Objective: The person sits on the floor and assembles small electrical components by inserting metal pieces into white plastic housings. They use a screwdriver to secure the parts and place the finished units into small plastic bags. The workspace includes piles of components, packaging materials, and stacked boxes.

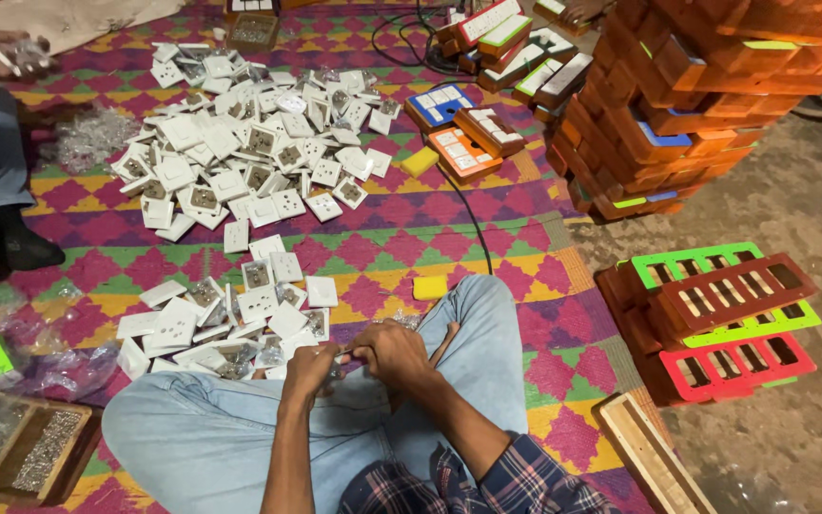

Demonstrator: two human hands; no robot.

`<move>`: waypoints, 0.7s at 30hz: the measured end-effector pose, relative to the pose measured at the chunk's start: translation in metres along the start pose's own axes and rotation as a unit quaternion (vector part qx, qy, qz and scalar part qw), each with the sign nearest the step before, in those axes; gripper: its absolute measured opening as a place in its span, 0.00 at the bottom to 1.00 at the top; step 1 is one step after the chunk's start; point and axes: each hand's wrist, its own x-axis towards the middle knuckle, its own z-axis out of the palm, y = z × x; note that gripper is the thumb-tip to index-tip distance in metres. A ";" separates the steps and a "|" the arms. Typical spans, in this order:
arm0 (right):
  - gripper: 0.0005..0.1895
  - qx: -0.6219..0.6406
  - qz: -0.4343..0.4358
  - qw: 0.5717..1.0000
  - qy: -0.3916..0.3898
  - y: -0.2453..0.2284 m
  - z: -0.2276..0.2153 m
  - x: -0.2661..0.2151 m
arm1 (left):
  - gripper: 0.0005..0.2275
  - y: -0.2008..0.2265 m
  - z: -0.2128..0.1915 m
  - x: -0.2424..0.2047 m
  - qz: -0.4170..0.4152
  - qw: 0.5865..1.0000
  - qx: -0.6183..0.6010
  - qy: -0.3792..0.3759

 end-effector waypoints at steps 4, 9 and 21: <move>0.06 -0.015 0.003 1.000 0.017 0.011 0.010 0.004 | 0.16 0.005 0.003 0.008 0.003 0.999 0.043 0.016; 0.04 -0.095 0.049 0.994 -0.028 0.024 0.017 -0.004 | 0.14 0.006 -0.005 -0.013 0.077 0.995 -0.058 0.021; 0.10 0.113 -0.002 0.993 0.030 0.037 0.014 0.009 | 0.22 -0.006 -0.021 0.026 0.099 0.920 -0.355 -0.131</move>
